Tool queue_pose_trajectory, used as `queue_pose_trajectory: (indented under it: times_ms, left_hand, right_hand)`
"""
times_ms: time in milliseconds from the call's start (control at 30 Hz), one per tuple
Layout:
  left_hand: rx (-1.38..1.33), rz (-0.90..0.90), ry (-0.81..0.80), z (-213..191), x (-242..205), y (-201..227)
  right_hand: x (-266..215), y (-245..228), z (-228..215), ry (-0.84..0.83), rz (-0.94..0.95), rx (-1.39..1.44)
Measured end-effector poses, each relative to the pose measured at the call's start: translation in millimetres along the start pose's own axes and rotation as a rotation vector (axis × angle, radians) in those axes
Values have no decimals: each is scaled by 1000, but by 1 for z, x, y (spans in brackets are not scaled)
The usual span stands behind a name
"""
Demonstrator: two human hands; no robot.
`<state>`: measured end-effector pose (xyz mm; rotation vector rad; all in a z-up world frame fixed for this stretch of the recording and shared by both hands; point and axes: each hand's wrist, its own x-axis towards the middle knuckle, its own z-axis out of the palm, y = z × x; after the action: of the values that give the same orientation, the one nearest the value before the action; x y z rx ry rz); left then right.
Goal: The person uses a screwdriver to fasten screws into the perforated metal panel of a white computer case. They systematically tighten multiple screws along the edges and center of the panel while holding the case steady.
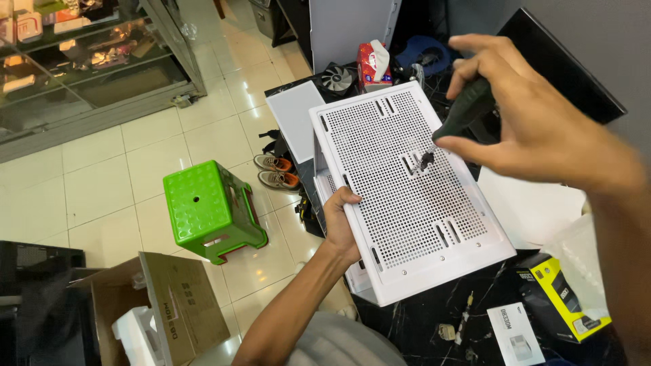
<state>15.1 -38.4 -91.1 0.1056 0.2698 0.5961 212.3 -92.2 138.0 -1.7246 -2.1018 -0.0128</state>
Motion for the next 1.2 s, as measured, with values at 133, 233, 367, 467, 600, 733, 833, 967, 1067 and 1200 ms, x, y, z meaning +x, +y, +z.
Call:
queue_pose_trajectory:
  times_ms: [133,233,367,467,600,733,833,967,1067,1200]
  left_hand:
    - [7,-5,4,-5,2,-2]
    - [-9,10,-43,-1,0,-3]
    - [-33,9,-85,-2,0,-2]
    - [11,-4,-30,-2,1,0]
    - [10,5,-16,1,2,0]
    - [0,-6,-72,-3,1,0]
    - [41,-2,-9,-3,0,0]
    - [8,7,-44,-6,5,-1]
    - [16,9,-27,-8,0,-3]
    - [6,27,-33,-7,1,-2]
  right_hand:
    - [-2,-17,0,-26,202,255]
    - [-25,1,51,409,24,-206]
    - [-15,-7,24,265,92,-314]
    - [0,-24,1,-14,-93,144]
    - [-12,-9,37,216,53,-37]
    - [-15,-8,41,300,133,-376]
    - [1,-29,1,-43,23,107]
    - [-6,-14,24,-35,105,183]
    - [-25,-5,55,476,171,-398]
    - [-13,-14,11,109,133,-161]
